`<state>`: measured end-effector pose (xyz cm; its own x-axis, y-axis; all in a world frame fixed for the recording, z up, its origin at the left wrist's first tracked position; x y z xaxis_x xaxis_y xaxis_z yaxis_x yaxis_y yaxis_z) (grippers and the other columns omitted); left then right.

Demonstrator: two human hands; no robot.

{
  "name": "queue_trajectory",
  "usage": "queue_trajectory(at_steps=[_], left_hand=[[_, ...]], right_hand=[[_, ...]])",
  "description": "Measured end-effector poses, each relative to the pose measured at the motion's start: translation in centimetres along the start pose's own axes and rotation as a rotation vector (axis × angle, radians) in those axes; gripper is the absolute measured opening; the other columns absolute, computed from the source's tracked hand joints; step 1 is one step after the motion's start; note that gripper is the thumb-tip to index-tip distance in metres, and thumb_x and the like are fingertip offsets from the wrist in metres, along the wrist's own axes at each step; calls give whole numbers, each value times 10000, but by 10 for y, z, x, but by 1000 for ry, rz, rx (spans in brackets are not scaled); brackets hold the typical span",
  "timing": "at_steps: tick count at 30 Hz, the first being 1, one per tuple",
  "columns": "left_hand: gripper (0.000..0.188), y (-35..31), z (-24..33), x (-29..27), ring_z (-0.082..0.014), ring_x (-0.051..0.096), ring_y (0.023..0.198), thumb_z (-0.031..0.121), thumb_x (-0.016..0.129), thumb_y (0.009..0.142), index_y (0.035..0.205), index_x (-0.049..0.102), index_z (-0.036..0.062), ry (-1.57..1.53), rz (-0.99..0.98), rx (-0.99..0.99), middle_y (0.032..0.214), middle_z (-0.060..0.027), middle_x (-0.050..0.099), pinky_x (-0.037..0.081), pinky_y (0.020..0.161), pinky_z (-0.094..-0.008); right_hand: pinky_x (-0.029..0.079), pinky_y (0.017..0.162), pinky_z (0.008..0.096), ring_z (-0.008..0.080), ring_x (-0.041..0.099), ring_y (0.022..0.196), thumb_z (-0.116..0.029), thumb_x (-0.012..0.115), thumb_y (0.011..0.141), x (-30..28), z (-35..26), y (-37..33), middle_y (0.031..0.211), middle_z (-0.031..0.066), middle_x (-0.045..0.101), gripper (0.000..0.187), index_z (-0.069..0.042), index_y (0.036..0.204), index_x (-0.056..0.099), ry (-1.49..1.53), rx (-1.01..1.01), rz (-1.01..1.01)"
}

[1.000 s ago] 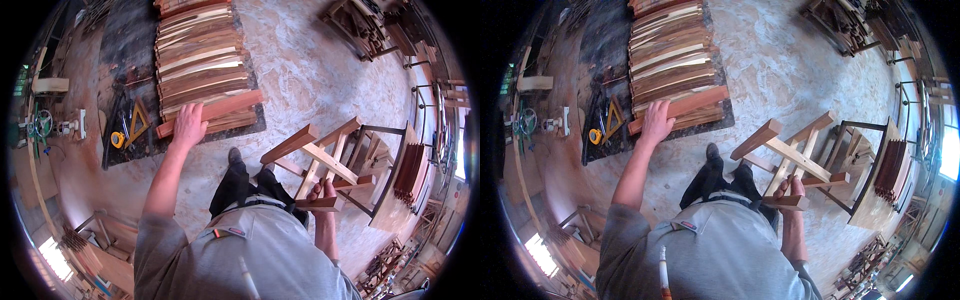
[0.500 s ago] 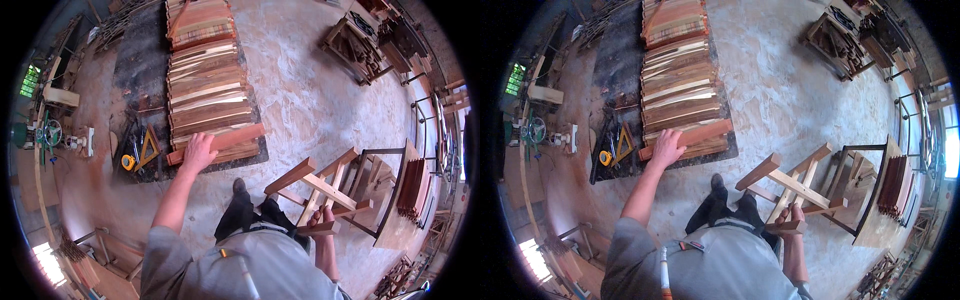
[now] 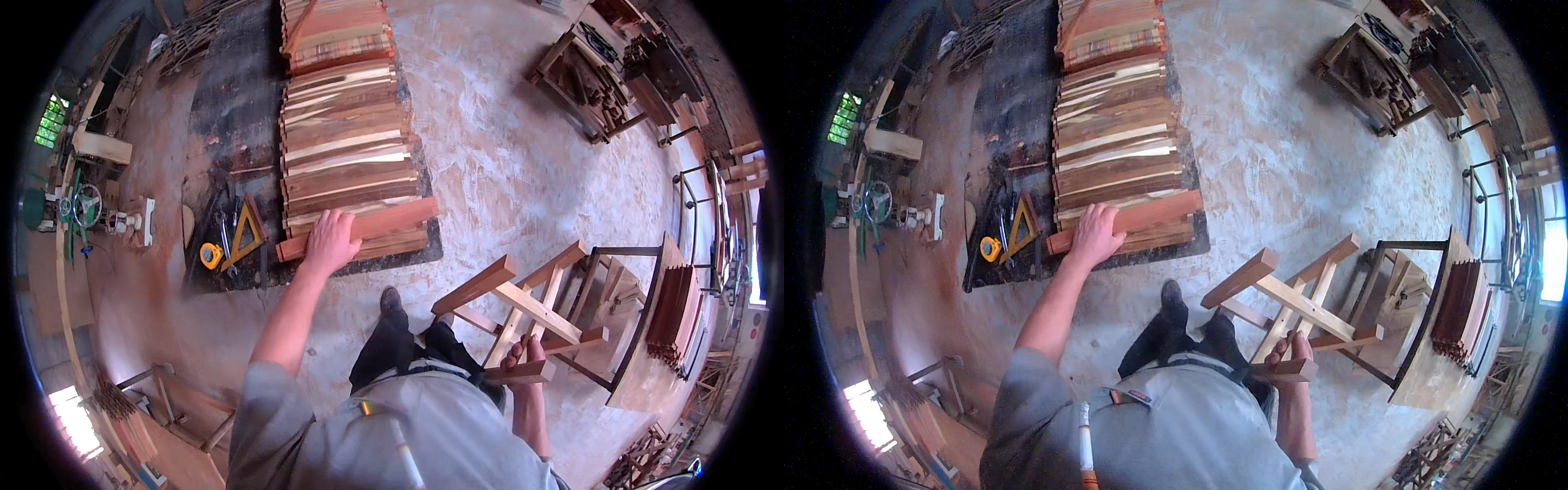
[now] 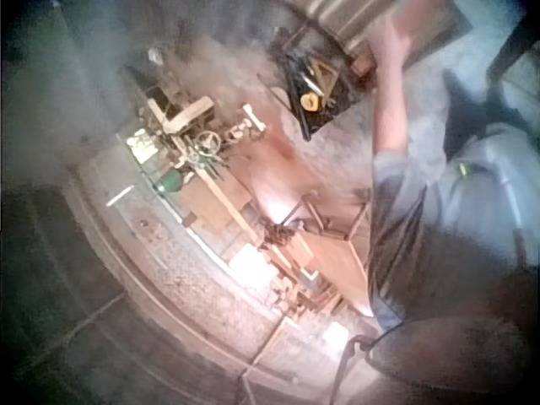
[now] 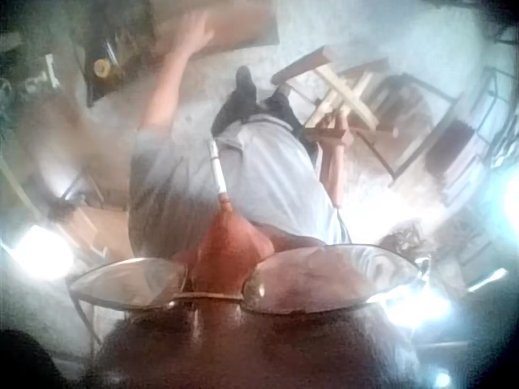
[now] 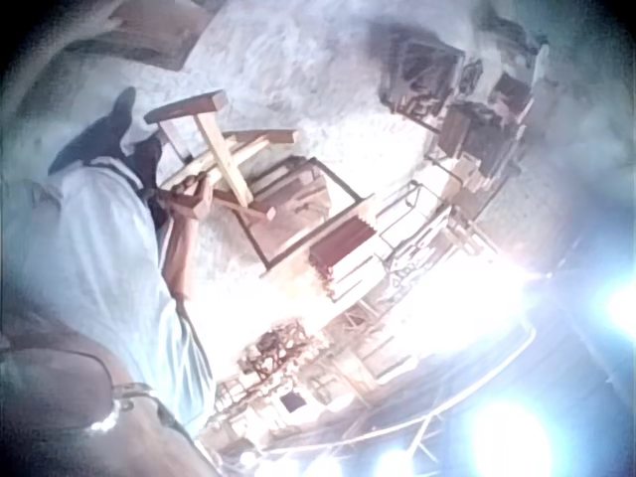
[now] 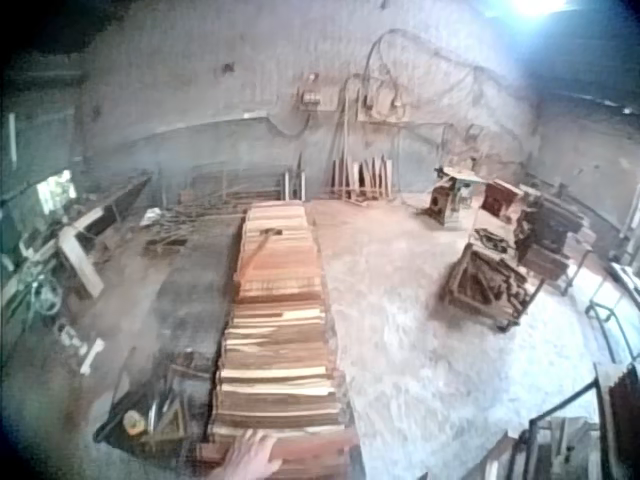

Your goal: The person assembles a wooden chair frame in a workshop. They use a brass tool to align dowels and a hammer to secure wooden pieces together. The person moves the partially assembled frame to a workbench and continues joining components.

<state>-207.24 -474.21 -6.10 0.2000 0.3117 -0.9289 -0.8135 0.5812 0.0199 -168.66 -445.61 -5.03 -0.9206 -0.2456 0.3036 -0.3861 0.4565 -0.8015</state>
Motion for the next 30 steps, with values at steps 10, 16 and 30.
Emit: queue_trajectory(at_steps=[10, 16, 30], left_hand=[[440, -1, 2, 0, -326, 505, 1077, 233, 735, 723, 1068, 566, 19, -2, -1, -21, 1087, -156, 559, 424, 931, -430], [421, 3, -1, 0, -327, 508, 1057, 231, 736, 720, 1042, 570, 16, -28, -3, -15, 1075, -157, 559, 426, 929, -432], [503, 5, 1, 1, -348, 497, 1106, 221, 724, 733, 1153, 558, -1, -5, -101, -56, 1138, -183, 554, 407, 972, -436]], right_hand=[[459, 421, 322, 206, 505, 445, -359, 466, 975, -6, 4, 0, 650, 43, 540, 248, -128, 898, 511, 12, -1, -7], [465, 423, 315, 205, 504, 444, -364, 479, 973, 11, 3, -7, 649, 45, 541, 256, -131, 873, 512, -10, -22, -34], [451, 424, 314, 186, 488, 452, -336, 472, 971, 9, 2, -5, 636, 28, 499, 222, -145, 860, 490, -44, -2, -38]])
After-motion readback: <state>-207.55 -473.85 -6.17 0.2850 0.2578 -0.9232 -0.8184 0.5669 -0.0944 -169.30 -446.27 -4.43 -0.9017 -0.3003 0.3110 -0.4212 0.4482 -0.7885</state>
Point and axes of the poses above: each hand's wrist, its own y-axis towards the middle knuckle, its own x-axis out of the palm, z = x × y, the point moved 6 cm from there along y, towards the middle knuckle
